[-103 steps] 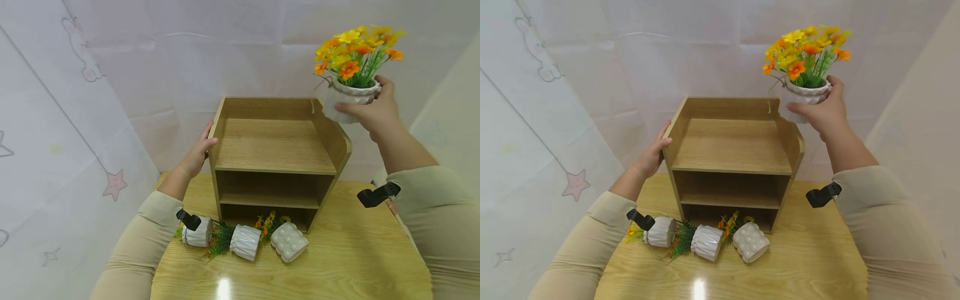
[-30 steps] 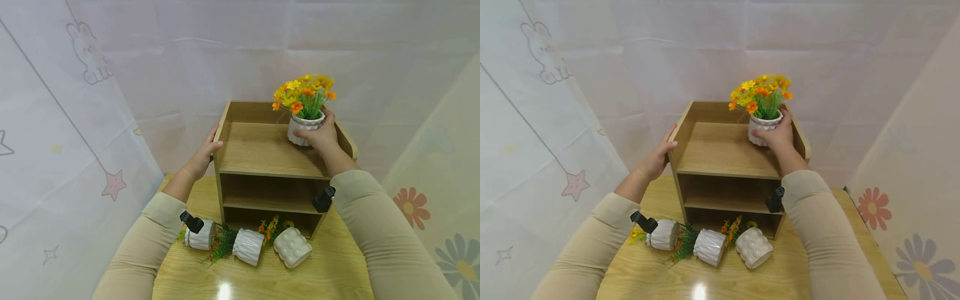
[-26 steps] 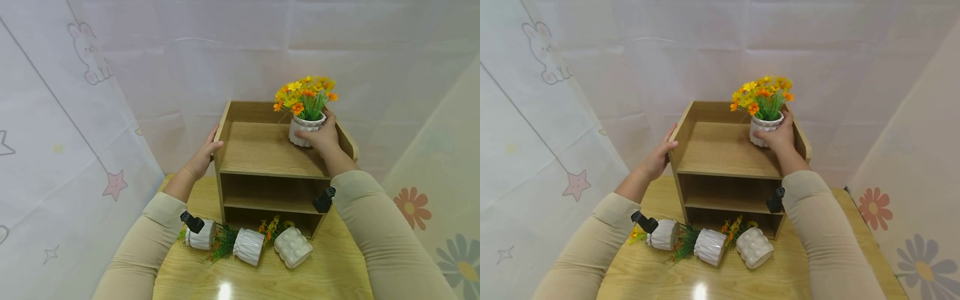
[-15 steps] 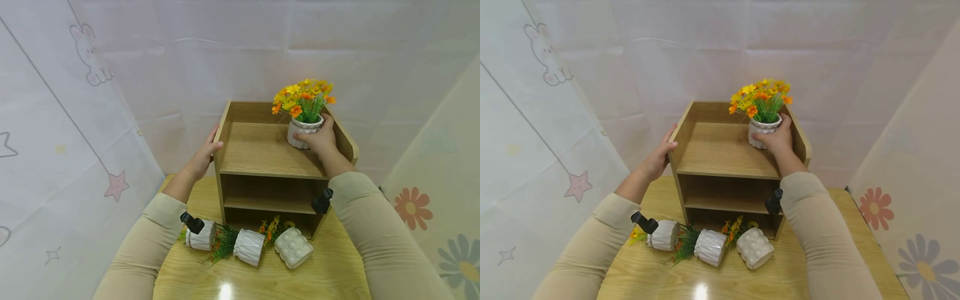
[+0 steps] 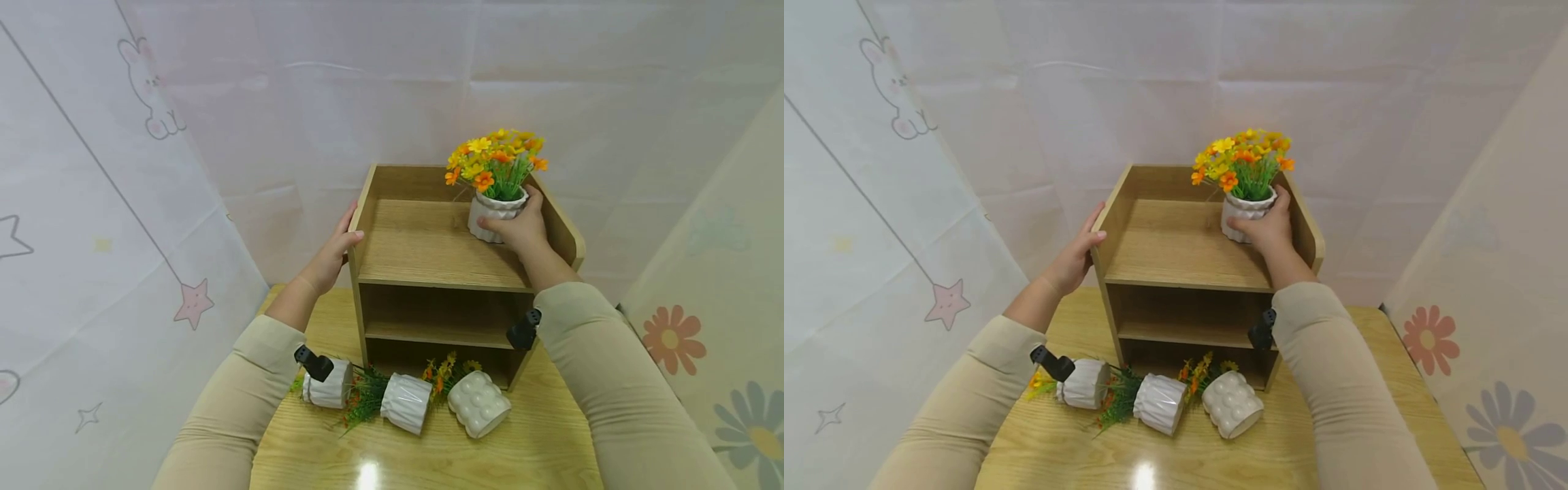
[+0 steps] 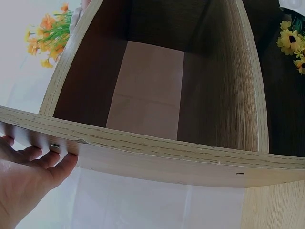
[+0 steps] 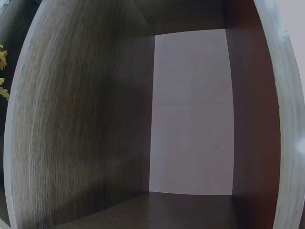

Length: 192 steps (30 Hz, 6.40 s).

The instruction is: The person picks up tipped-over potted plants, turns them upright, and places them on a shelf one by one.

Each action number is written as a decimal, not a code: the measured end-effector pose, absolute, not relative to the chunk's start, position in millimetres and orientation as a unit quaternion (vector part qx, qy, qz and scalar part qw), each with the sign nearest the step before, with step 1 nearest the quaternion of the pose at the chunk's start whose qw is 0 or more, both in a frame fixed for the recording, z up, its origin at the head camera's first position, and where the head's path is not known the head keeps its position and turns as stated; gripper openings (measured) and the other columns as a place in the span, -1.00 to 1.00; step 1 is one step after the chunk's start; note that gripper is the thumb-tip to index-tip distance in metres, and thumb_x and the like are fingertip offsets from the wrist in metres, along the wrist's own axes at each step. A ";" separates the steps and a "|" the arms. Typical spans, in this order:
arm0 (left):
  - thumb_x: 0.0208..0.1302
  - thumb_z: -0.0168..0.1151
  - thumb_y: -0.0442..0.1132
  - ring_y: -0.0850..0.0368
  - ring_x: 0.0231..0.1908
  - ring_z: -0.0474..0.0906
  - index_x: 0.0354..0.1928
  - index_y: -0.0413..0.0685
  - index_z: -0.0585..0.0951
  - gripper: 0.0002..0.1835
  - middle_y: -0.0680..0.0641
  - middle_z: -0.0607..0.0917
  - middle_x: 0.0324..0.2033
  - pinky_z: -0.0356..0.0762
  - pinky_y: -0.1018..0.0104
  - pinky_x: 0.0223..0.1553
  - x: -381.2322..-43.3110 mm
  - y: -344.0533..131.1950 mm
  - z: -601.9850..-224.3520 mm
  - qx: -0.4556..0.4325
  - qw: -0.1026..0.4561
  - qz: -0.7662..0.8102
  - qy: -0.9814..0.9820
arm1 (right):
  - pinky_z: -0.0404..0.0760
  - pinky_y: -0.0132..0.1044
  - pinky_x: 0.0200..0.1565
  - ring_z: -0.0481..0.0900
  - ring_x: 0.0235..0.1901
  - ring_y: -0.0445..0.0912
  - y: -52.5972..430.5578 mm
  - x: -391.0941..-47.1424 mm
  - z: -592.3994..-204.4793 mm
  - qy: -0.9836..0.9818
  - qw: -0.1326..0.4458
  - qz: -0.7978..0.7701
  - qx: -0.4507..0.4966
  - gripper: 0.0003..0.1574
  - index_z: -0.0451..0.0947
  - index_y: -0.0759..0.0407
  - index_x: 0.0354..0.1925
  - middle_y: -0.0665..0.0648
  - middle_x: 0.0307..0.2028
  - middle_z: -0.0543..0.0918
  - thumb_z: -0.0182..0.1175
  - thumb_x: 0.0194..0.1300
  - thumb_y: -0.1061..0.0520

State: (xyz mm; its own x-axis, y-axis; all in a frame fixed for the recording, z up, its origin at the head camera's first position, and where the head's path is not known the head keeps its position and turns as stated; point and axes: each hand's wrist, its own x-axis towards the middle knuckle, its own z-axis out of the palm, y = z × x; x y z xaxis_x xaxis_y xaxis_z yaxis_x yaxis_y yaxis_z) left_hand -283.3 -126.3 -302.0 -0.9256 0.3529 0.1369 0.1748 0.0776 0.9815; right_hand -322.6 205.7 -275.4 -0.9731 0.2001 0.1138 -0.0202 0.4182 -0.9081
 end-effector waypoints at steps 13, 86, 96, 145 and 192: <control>0.28 -0.16 0.02 -0.11 0.49 -0.15 0.57 0.33 -0.29 -0.13 0.00 -0.25 0.56 -0.21 -0.28 0.42 -288.9 -126.2 -303.3 0.181 0.064 0.649 0.736 | 0.07 -0.03 0.47 -0.11 0.53 0.09 205.3 -314.8 -272.2 -0.840 0.120 0.528 -0.033 0.42 -0.39 0.03 0.54 0.23 0.55 -0.18 0.43 0.10 0.03; 0.28 -0.16 0.00 -0.11 0.49 -0.15 0.56 0.36 -0.26 -0.14 -0.02 -0.23 0.56 -0.24 -0.28 0.42 -290.6 -128.0 -304.0 0.175 0.072 0.658 0.729 | 0.03 0.10 0.46 -0.08 0.52 0.22 212.0 -216.7 -288.5 -0.860 0.037 0.504 0.077 0.31 -0.36 0.13 0.56 0.35 0.53 -0.11 0.34 0.22 -0.03; 0.28 -0.15 0.00 -0.08 0.49 -0.16 0.55 0.44 -0.25 -0.15 0.01 -0.23 0.56 -0.24 -0.26 0.43 -288.4 -128.3 -303.1 0.175 0.074 0.660 0.726 | 0.04 0.11 0.44 -0.06 0.51 0.22 211.3 -203.1 -294.7 -0.856 0.026 0.506 0.097 0.29 -0.34 0.17 0.55 0.32 0.54 -0.11 0.35 0.23 0.04; 0.29 -0.16 -0.02 -0.08 0.50 -0.15 0.55 0.44 -0.24 -0.16 0.02 -0.24 0.56 -0.24 -0.24 0.44 -293.8 -127.0 -305.5 0.178 0.074 0.664 0.722 | 0.14 -0.02 0.39 0.04 0.47 0.27 204.2 -158.6 -359.0 -0.850 0.017 0.507 0.144 0.16 -0.10 0.20 0.52 0.38 0.47 0.10 0.38 0.18 0.16; 0.29 -0.15 0.00 -0.04 0.50 -0.17 0.55 0.45 -0.24 -0.16 0.03 -0.23 0.56 -0.24 -0.22 0.44 -291.0 -126.3 -304.3 0.176 0.073 0.665 0.722 | 0.18 0.28 0.34 0.07 0.41 0.41 212.0 -162.5 -446.0 -0.878 -0.037 0.469 0.087 0.17 -0.04 0.35 0.48 0.46 0.45 0.10 0.40 0.16 0.00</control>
